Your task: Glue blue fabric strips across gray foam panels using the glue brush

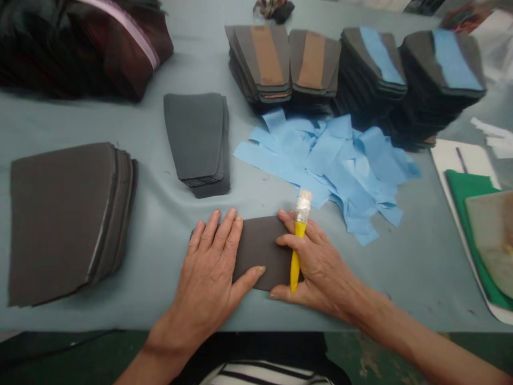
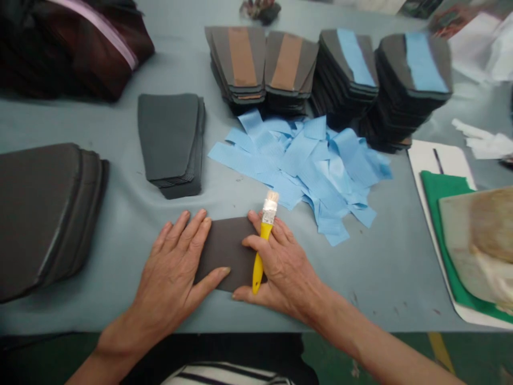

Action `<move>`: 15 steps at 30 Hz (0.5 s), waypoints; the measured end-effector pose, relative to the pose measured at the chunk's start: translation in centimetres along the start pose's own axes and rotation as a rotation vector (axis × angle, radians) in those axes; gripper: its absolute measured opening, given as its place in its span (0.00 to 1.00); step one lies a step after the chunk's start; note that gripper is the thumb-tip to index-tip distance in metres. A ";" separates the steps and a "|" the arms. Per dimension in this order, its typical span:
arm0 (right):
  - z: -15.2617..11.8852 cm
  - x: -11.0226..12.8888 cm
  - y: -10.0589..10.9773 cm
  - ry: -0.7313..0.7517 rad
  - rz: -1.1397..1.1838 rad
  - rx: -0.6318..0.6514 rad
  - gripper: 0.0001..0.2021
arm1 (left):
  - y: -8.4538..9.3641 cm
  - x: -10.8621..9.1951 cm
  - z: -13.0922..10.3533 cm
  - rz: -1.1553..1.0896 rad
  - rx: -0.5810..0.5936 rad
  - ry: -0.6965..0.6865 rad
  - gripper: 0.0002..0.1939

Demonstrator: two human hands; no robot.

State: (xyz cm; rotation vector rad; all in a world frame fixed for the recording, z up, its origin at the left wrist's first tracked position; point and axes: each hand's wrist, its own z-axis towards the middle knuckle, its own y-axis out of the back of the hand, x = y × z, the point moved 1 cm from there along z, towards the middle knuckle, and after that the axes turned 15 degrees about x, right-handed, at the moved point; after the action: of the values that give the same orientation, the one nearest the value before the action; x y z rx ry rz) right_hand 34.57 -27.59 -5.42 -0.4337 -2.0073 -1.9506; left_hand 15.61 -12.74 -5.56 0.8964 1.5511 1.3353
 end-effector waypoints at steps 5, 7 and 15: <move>0.1 -0.4 0.4 0.051 -0.044 -0.008 0.41 | -0.3 0.1 0.1 0.043 -0.031 -0.004 0.40; -0.1 -0.4 0.7 0.060 -0.049 -0.021 0.41 | -0.3 0.1 0.1 0.056 -0.038 -0.006 0.40; 1.4 4.3 1.3 -0.034 0.145 -0.200 0.29 | -0.8 0.5 -0.1 0.063 -0.055 -0.028 0.37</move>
State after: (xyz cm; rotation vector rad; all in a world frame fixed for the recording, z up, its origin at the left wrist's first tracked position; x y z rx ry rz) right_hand 31.20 -26.16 -2.47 -0.6453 -1.7528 -2.0715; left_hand 15.36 -12.40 -6.47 0.9327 1.4691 1.3974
